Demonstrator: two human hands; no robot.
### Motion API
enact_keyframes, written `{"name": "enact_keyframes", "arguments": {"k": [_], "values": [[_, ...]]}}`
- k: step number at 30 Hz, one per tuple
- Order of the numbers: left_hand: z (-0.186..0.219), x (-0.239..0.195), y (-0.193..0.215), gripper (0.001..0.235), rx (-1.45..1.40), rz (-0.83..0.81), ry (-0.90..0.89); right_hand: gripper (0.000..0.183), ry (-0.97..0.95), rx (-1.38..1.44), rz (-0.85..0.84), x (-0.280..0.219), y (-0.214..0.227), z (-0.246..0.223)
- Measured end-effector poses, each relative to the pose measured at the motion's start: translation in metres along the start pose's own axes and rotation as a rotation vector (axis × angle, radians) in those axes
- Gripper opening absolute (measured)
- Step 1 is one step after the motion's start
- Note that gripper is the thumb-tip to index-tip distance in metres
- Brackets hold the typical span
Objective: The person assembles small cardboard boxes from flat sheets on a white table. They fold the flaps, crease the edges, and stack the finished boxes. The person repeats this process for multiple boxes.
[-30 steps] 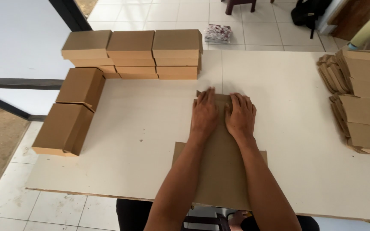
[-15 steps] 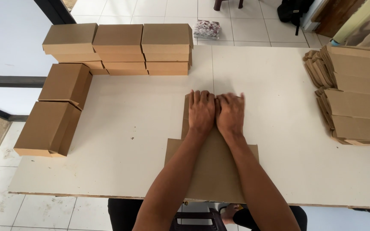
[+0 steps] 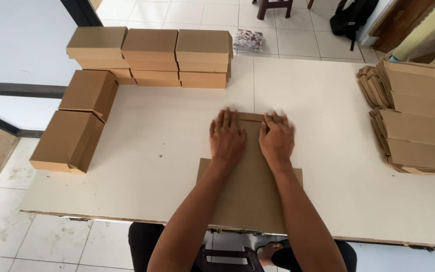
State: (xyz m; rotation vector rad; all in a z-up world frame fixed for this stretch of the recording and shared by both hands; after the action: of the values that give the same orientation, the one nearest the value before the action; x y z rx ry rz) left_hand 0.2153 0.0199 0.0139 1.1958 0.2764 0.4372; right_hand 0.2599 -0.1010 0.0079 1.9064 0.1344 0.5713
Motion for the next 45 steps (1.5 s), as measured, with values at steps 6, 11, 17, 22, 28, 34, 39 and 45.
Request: {"name": "enact_keyframes", "arguments": {"k": [6, 11, 17, 22, 28, 34, 39, 45], "values": [[-0.014, -0.010, 0.006, 0.052, 0.015, -0.038, 0.029, 0.031, -0.109, -0.079, 0.063, -0.002, -0.003, 0.031], [-0.014, -0.060, 0.038, 0.051, 0.003, 0.030, -0.077, 0.030, -0.098, -0.090, 0.088, 0.001, -0.010, 0.038], [-0.031, -0.170, 0.059, 0.035, -0.234, 0.073, -0.496, 0.025, 0.011, -0.098, 0.135, 0.001, -0.011, 0.034], [-0.049, -0.199, 0.055, 0.049, -0.149, 0.051, -0.589, 0.038, -0.003, -0.010, -0.125, -0.007, 0.003, 0.030], [-0.052, -0.198, 0.059, 0.045, -0.141, 0.120, -0.570, 0.057, 0.479, 0.179, -0.272, -0.106, 0.075, -0.054], [-0.043, -0.177, 0.071, 0.028, -0.229, -0.057, -0.567, 0.062, 0.536, 0.321, -0.480, -0.165, 0.084, -0.056], [-0.035, -0.147, 0.080, 0.025, -0.057, 0.322, -0.461, 0.036, 0.564, -0.083, 0.069, -0.140, 0.106, -0.036], [-0.036, -0.140, 0.056, 0.040, -0.085, -0.157, -0.336, 0.029, 0.342, -0.173, -0.137, -0.136, 0.067, -0.050]]}}
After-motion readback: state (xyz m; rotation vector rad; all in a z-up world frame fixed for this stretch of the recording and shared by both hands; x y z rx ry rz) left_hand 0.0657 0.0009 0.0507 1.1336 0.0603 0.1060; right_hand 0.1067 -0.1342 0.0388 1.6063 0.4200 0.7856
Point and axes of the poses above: each hand's wrist, its own x-axis towards the middle knuckle, its own y-axis out of the back of the hand, z = x × y, the point moved 6 cm from there along x, towards the middle knuckle, and after that the axes turned 15 degrees about y, right-handed, at the moved point
